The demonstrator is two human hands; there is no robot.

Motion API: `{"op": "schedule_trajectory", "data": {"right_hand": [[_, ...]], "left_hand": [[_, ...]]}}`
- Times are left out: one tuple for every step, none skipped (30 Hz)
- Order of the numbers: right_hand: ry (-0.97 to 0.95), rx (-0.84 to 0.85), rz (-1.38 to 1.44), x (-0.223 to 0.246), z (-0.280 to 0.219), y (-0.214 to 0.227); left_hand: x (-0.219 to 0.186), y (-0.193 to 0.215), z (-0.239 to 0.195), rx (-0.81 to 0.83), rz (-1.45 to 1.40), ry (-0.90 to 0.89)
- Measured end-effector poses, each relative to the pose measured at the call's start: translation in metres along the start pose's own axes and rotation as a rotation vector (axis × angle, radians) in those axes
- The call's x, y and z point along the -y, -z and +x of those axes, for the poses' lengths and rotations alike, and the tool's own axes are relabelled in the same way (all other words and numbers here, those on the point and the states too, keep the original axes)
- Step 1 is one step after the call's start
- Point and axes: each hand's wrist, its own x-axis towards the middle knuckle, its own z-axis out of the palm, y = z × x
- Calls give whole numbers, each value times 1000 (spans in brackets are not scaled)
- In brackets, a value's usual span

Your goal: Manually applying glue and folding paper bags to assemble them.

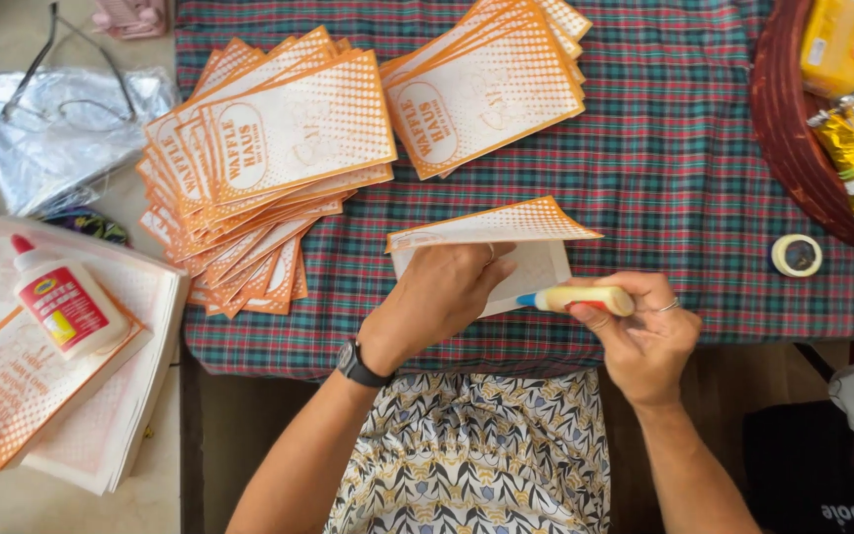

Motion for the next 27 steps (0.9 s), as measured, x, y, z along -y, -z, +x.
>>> {"op": "schedule_trajectory", "data": {"right_hand": [[1, 11, 8, 3, -2, -10], [4, 19, 59, 6, -3, -20], [6, 27, 110, 8, -5, -30], [8, 33, 114, 10, -6, -40], [25, 44, 142, 11, -8, -49], [42, 55, 168, 13, -9, -57], [42, 60, 171, 14, -12, -64], [47, 73, 205, 14, -13, -71], [51, 86, 240, 15, -15, -78], [52, 89, 241, 14, -17, -83], [34, 84, 256, 13, -20, -87], [16, 77, 267, 12, -22, -91], [17, 78, 265, 10, -22, -89], [-9, 51, 256, 8, -23, -87], [-35, 24, 247, 6, -24, -85], [-33, 26, 247, -2, -21, -69], [-76, -72, 309, -10, -17, -54], [-125, -173, 365, -17, -15, -37], [-127, -172, 360, -22, -6, -18], [-147, -232, 287, -26, 4, 1], [-167, -291, 212, -30, 15, 22], [-164, -300, 205, -33, 25, 34], [-221, -283, 39, -36, 35, 46], [-281, -263, -126, -38, 44, 58], [-282, -269, -132, -33, 48, 61], [-287, -154, -267, -28, 53, 62], [-293, -37, -401, -23, 57, 64]], "left_hand": [[-1, 5, 0, -8, 3, 11], [-2, 10, 0, 39, -69, 42], [-4, 15, 1, 86, -143, 72], [1, 15, 1, 81, -142, 77], [5, 15, 2, 124, -186, 111], [9, 14, 2, 168, -232, 144], [11, 15, 3, 164, -233, 148], [13, 16, 4, 178, -268, 152], [15, 18, 5, 192, -304, 156], [20, 16, 6, 189, -304, 157], [24, 15, 7, 198, -318, 149], [28, 12, 8, 210, -334, 139], [27, 12, 7, 209, -336, 139], [27, 12, 5, 204, -331, 135], [26, 12, 4, 199, -326, 131], [21, 13, 2, 196, -326, 131], [15, 14, -1, 143, -316, 64], [9, 13, -4, 96, -311, -3], [4, 4, -15, 97, -316, -3], [0, -4, -25, 46, -270, -17], [-6, -13, -34, -5, -224, -30], [-10, -24, -44, 1, -227, -39], [-13, -36, -54, -58, -202, -176], [-18, -48, -65, -115, -178, -309], [-17, -59, -73, -110, -183, -314], [-15, -70, -82, -152, -61, -323], [-13, -81, -90, -194, 61, -332]]}}
